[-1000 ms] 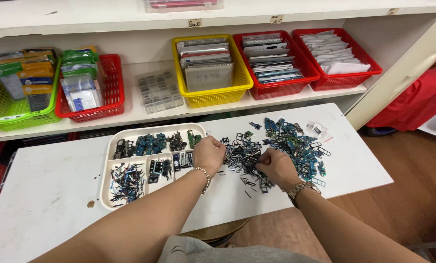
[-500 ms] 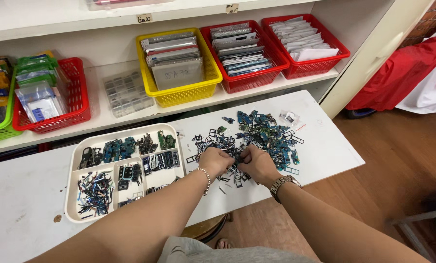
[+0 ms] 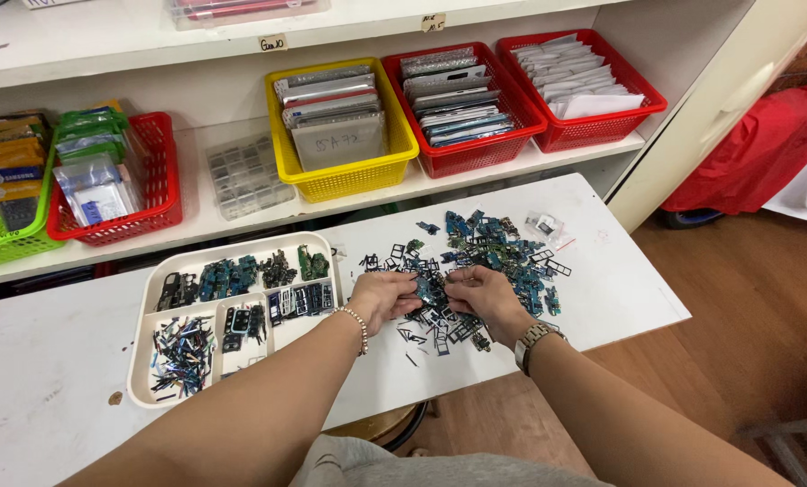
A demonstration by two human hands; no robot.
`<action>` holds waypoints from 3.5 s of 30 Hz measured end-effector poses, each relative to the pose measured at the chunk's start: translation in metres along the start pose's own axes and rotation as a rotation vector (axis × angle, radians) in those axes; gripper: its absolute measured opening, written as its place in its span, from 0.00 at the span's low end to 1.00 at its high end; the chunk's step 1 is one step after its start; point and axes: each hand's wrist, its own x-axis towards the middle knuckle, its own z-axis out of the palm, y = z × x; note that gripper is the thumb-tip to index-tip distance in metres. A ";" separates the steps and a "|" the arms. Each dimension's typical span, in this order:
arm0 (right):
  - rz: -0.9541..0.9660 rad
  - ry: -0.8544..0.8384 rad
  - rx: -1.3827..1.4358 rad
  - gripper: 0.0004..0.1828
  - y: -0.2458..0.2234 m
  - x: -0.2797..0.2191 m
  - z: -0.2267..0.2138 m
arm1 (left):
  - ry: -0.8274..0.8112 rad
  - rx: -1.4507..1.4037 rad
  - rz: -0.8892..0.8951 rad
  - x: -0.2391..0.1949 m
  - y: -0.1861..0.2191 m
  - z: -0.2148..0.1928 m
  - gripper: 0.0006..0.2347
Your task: The person sorts small electronic components from a pile on a white table into compartments of a white tray. The person picks up components one by one and places them into the tray sections.
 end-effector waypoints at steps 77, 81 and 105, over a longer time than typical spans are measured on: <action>-0.156 0.019 -0.438 0.13 -0.031 0.037 0.219 | 0.570 0.842 0.623 -0.092 0.066 -0.125 0.06; -0.121 0.080 -0.395 0.11 -0.031 0.026 0.161 | 0.489 0.829 0.628 -0.084 0.060 -0.069 0.06; 0.141 0.623 -0.732 0.30 0.009 0.008 -0.101 | -0.115 1.048 0.601 0.024 0.000 0.132 0.11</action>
